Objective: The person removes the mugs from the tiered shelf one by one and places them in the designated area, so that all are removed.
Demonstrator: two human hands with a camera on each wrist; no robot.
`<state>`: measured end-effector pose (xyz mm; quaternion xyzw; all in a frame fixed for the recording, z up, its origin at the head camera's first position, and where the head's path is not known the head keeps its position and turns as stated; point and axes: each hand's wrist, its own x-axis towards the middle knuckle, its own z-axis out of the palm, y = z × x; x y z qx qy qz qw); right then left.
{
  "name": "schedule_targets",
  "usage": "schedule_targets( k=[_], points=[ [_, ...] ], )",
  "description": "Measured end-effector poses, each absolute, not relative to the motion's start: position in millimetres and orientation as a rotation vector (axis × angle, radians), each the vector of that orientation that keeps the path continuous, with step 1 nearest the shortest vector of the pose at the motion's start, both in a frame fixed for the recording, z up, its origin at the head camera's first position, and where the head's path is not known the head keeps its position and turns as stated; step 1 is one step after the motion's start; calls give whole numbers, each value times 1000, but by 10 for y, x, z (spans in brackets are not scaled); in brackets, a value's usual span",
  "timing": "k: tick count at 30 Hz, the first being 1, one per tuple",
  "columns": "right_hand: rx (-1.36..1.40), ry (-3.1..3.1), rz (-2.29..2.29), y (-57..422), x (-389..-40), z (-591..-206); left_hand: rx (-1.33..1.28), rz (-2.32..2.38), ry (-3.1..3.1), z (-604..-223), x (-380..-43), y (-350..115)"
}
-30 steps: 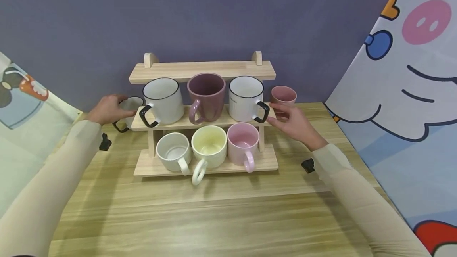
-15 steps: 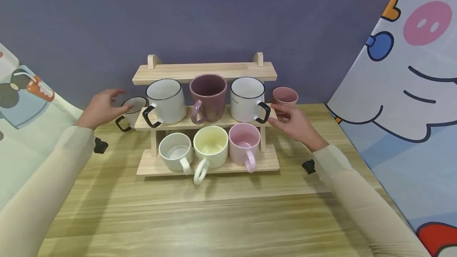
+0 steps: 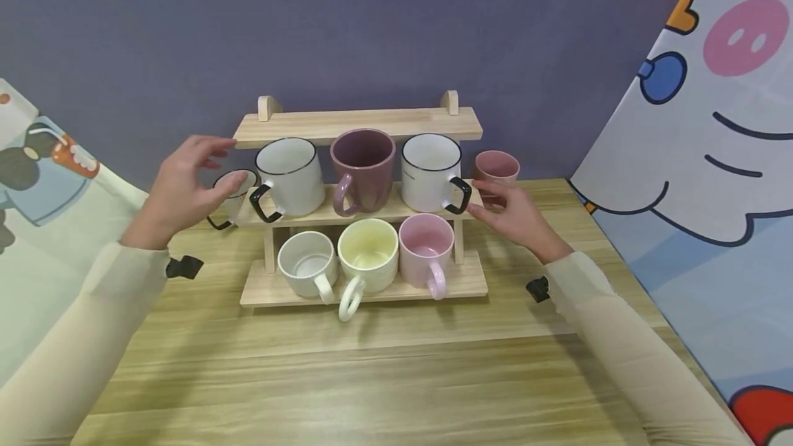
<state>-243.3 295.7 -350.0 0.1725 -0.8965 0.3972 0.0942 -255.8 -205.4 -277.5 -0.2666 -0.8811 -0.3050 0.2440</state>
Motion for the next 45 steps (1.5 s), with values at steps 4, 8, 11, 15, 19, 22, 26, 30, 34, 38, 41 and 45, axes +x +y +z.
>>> schedule_targets(
  k=[4,8,11,15,19,22,26,30,34,38,41,45],
  points=[
    [542,-2656,1160,2895,-2353,-3408,-758,-849,-2459,-2698,-2514,-1859],
    [551,-2658,1162,2943,-2411,-3472,-743,-852,-2518,-2649,-2507,-1721],
    [547,-2654,1177,2980,-2448,-3519,-734,-828,-2551,-2604,-2514,-1626],
    [526,-2650,1188,2980,-2446,-3520,-721,-778,-2593,-2534,-2531,-1515],
    [517,-2649,1187,2985,-2446,-3531,-671,-734,-2669,-2479,-2550,-1442],
    [524,-2652,1181,2994,-2452,-3541,-642,-703,-2722,-2457,-2564,-1415],
    [512,-2654,1184,3001,-2460,-3552,-631,-685,-2751,-2450,-2569,-1399],
    [505,-2646,1209,3006,-2469,-3572,-641,-677,-2739,-2454,-2563,-1394],
    [501,-2654,1208,2995,-2477,-3580,-634,-677,-2728,-2464,-2546,-1433],
    [496,-2658,1198,2985,-2478,-3571,-616,-681,-2705,-2437,-2510,-1487],
    [508,-2654,1199,2985,-2474,-3564,-594,-687,-2693,-2394,-2474,-1531],
    [526,-2639,1210,2995,-2466,-3561,-564,-694,-2697,-2336,-2416,-1604]
  ],
)
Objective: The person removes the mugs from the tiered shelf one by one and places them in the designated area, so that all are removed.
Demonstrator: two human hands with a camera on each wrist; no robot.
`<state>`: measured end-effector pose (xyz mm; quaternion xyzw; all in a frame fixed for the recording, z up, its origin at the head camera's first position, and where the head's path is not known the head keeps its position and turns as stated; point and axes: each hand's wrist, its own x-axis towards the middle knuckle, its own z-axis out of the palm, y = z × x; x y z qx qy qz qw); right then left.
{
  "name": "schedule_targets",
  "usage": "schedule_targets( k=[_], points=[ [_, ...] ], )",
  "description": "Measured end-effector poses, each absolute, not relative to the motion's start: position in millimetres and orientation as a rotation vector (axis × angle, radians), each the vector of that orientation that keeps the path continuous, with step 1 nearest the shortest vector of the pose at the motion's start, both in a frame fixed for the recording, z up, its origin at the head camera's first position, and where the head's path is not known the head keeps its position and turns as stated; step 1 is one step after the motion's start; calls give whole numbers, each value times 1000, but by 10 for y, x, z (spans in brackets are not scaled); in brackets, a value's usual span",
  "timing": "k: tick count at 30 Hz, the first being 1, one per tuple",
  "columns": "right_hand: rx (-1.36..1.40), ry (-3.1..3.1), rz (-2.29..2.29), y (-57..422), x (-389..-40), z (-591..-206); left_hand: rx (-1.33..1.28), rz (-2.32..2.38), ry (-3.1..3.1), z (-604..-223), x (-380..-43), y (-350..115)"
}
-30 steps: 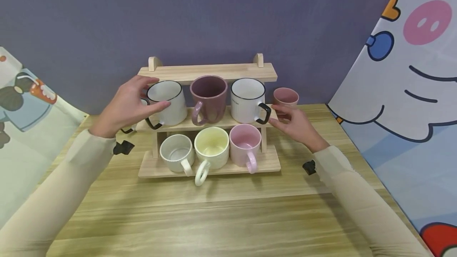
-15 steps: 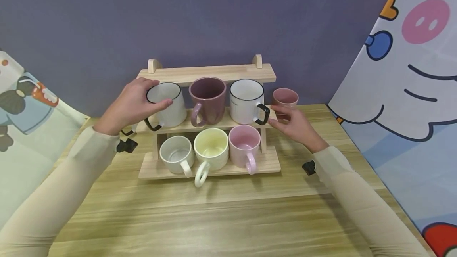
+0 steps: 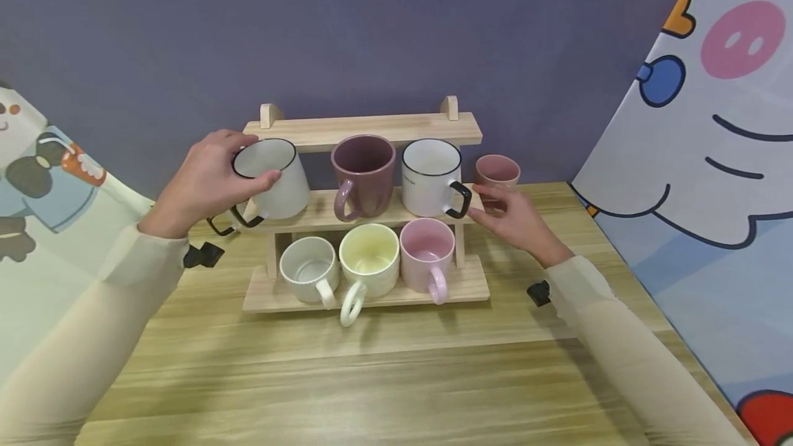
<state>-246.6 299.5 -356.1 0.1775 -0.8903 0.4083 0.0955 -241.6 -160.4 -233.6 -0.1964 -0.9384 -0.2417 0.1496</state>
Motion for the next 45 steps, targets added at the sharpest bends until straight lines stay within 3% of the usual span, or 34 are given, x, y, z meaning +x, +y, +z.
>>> schedule_targets(
  k=[20,29,45],
  points=[
    [584,-2620,1167,2959,-2334,-3460,-384,-612,-2692,-2313,-2137,-2398],
    [562,-2634,1139,3058,-2455,-3590,-334,-595,-2736,-2684,-2152,-2697],
    [553,-2623,1184,3011,-2469,-3567,-362,-611,-2829,-3401,-2302,-2749]
  ],
)
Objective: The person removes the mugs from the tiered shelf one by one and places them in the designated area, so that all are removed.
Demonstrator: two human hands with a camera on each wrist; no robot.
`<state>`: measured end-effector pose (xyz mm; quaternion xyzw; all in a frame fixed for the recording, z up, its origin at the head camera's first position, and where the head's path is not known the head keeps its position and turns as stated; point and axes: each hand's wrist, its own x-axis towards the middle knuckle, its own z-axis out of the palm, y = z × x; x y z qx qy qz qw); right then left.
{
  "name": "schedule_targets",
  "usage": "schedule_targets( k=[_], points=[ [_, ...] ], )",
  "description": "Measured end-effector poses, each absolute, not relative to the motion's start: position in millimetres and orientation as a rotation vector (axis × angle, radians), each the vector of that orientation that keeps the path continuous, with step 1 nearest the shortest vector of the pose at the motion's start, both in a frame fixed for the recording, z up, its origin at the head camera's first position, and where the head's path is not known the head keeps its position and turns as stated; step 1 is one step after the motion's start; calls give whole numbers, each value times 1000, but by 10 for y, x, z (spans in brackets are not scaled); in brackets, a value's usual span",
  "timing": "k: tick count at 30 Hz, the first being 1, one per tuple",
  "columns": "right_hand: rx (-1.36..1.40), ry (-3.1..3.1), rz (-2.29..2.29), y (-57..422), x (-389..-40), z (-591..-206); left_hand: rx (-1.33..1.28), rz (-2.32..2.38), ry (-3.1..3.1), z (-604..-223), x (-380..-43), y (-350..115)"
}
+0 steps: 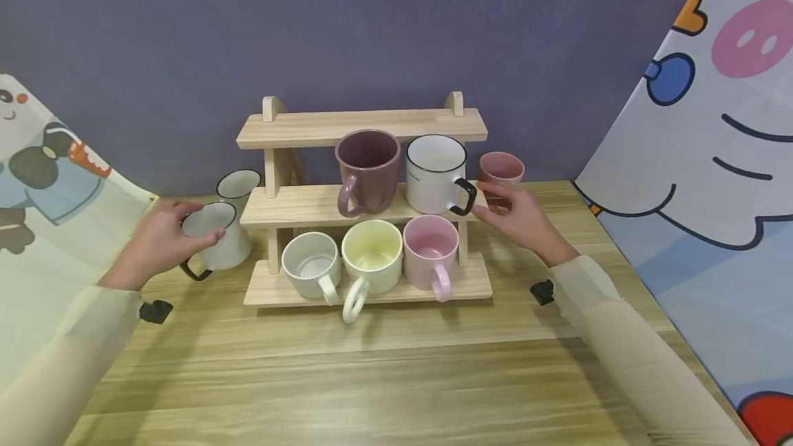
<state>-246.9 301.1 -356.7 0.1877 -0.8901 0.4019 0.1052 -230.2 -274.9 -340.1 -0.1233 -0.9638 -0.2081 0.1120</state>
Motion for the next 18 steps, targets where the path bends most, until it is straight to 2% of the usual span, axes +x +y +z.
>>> schedule_targets(
  k=[18],
  points=[
    [529,-2626,1188,3010,-2473,-3576,-449,-583,-2764,-3629,-2432,-2761]
  ],
)
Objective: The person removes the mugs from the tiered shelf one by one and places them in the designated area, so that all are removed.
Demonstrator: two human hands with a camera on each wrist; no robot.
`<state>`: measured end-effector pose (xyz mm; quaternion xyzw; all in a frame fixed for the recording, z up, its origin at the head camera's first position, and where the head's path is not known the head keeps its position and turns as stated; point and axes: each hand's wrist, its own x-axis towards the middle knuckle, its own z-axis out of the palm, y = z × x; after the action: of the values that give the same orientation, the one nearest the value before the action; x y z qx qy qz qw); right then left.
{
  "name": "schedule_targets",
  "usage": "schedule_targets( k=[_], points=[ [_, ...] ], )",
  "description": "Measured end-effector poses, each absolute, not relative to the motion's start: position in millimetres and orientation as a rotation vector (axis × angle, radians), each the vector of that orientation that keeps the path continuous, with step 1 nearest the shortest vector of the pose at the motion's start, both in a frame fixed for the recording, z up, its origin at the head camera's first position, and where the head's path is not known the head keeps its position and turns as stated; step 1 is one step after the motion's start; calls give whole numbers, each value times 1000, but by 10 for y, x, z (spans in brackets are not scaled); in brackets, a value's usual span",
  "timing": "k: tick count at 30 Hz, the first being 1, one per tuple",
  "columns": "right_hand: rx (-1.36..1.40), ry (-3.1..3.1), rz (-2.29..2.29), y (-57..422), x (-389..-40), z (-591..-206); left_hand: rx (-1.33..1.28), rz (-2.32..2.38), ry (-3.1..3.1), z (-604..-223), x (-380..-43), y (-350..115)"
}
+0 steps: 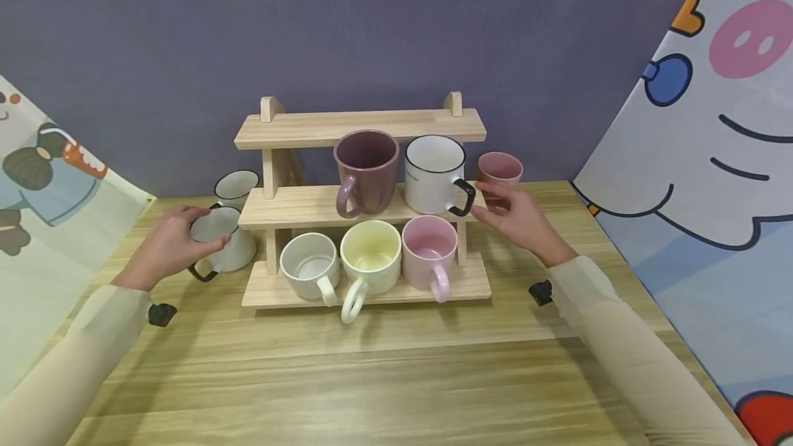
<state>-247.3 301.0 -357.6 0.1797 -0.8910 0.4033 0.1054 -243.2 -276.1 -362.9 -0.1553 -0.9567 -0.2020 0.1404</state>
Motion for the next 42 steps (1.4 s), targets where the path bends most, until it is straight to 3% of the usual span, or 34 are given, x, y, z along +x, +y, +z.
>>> schedule_targets(
  k=[11,21,42],
  points=[
    [587,-2611,1193,2868,-2312,-3387,-471,-639,-2734,-3644,-2470,-2816],
    [536,-2611,1205,3013,-2450,-3577,-470,-630,-2773,-3611,-2512,-2806],
    [553,-2585,1229,3000,-2443,-3575,-508,-641,-2746,-3577,-2516,-2776]
  ],
)
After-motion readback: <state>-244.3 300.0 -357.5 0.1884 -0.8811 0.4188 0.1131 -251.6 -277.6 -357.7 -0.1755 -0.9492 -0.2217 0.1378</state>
